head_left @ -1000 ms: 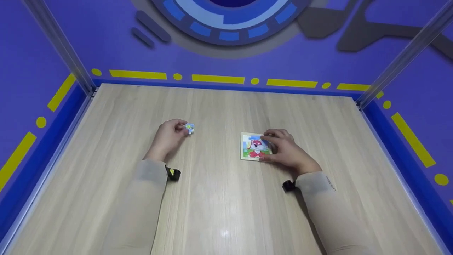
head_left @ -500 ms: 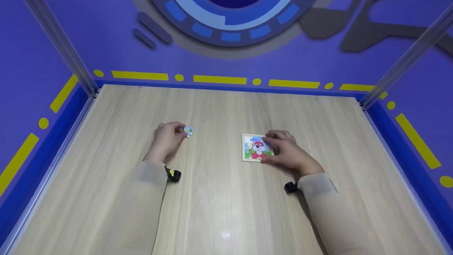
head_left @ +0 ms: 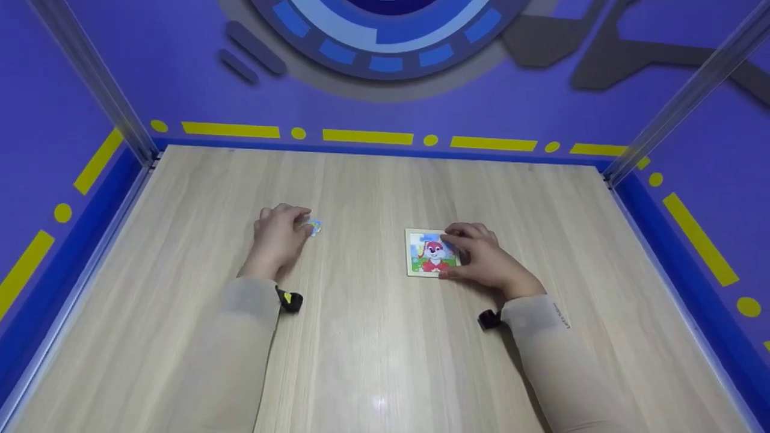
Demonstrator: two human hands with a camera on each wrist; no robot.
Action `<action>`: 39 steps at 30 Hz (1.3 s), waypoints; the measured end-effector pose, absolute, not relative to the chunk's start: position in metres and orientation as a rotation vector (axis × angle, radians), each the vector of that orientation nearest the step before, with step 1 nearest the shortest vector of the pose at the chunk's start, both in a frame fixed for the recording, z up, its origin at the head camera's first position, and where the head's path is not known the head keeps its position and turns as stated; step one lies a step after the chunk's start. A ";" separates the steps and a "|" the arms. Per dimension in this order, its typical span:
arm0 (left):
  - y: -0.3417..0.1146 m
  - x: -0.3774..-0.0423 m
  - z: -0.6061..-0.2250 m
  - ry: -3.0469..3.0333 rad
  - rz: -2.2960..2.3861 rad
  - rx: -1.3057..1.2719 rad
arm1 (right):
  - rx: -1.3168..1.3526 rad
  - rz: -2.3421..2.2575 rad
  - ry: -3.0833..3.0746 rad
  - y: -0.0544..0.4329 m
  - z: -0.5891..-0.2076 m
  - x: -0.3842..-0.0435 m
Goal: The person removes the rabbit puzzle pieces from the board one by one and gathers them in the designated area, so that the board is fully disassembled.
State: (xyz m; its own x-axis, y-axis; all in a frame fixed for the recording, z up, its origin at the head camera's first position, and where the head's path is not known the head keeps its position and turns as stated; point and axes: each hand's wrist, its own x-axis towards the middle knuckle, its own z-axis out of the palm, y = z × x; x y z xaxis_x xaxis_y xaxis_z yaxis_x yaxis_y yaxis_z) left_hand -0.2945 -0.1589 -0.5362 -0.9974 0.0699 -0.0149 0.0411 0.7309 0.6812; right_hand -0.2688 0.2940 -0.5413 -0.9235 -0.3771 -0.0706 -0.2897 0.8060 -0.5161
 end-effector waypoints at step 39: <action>0.041 -0.274 -0.524 2.832 0.937 0.378 | -0.579 -0.819 2.821 0.293 -0.545 -0.269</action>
